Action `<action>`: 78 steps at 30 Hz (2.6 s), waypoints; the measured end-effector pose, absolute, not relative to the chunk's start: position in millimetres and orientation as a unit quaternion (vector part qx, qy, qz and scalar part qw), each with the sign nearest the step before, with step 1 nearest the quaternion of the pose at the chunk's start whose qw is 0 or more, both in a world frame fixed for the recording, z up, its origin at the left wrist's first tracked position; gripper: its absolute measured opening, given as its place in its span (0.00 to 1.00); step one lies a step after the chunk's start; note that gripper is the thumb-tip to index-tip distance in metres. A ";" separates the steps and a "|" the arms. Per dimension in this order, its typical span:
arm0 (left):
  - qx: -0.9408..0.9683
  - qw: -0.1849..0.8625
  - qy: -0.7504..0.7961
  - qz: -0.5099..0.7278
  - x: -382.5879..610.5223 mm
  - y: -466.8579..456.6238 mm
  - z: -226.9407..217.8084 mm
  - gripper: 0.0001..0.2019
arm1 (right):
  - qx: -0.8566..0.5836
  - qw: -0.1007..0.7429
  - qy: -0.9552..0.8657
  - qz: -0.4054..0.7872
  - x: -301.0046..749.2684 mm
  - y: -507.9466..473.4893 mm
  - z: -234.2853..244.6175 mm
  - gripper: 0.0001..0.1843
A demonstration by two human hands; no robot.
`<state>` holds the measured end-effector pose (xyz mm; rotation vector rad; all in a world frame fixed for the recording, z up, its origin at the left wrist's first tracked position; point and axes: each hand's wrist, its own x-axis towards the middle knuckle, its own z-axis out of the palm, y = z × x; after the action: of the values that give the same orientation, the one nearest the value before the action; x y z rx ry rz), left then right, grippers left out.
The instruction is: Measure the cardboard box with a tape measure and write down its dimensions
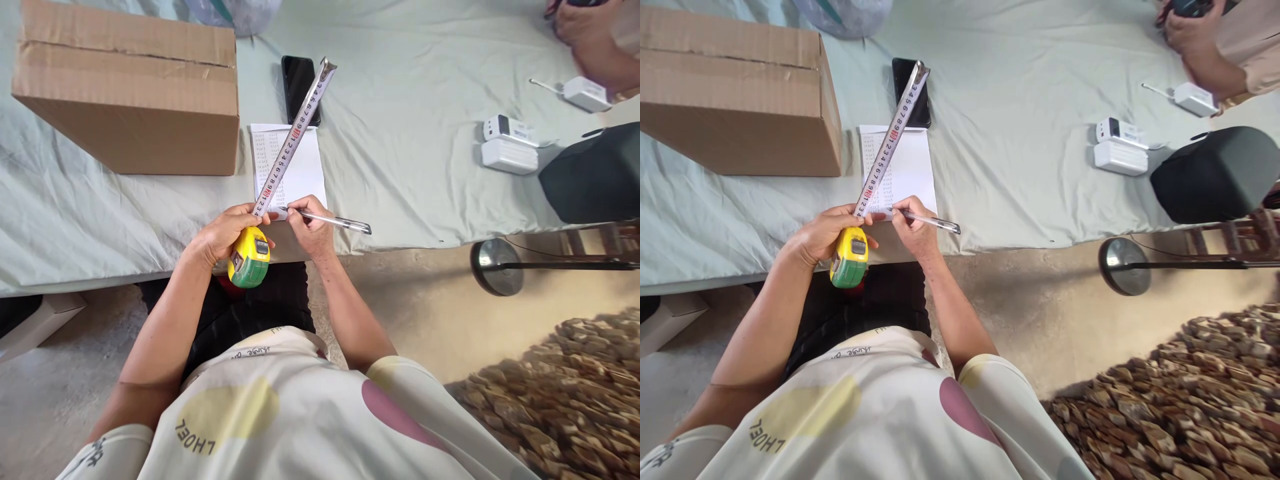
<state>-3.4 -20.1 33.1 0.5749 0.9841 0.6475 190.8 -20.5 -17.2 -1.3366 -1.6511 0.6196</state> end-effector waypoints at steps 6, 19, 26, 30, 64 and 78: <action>0.261 0.792 0.469 0.291 -3.7 -20.7 35.9 0.06 | -0.549 0.440 -0.663 0.255 190.4 -20.5 -17.1 0.08; 0.259 0.798 0.458 0.295 -3.8 -21.0 36.6 0.04 | -0.546 0.436 -0.667 0.258 189.2 -19.5 -17.5 0.09; 0.263 0.801 0.451 0.293 -5.4 -20.8 34.1 0.05 | -0.536 0.446 -0.666 0.263 190.7 -19.7 -17.5 0.09; 0.267 0.801 0.447 0.295 -5.5 -20.8 33.6 0.05 | -0.553 0.437 -0.666 0.243 190.4 -19.9 -18.3 0.09; 0.295 0.790 0.451 0.294 -4.9 -21.2 35.0 0.05 | -0.548 0.459 -0.656 0.243 190.3 -19.5 -19.5 0.07; 0.294 0.786 0.454 0.298 -5.1 -21.7 35.5 0.04 | -0.556 0.461 -0.649 0.238 191.0 -20.8 -19.5 0.07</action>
<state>-5.1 -21.7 35.5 0.6338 0.9786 0.6428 191.0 -20.8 -19.5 -1.3687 -1.5971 0.5867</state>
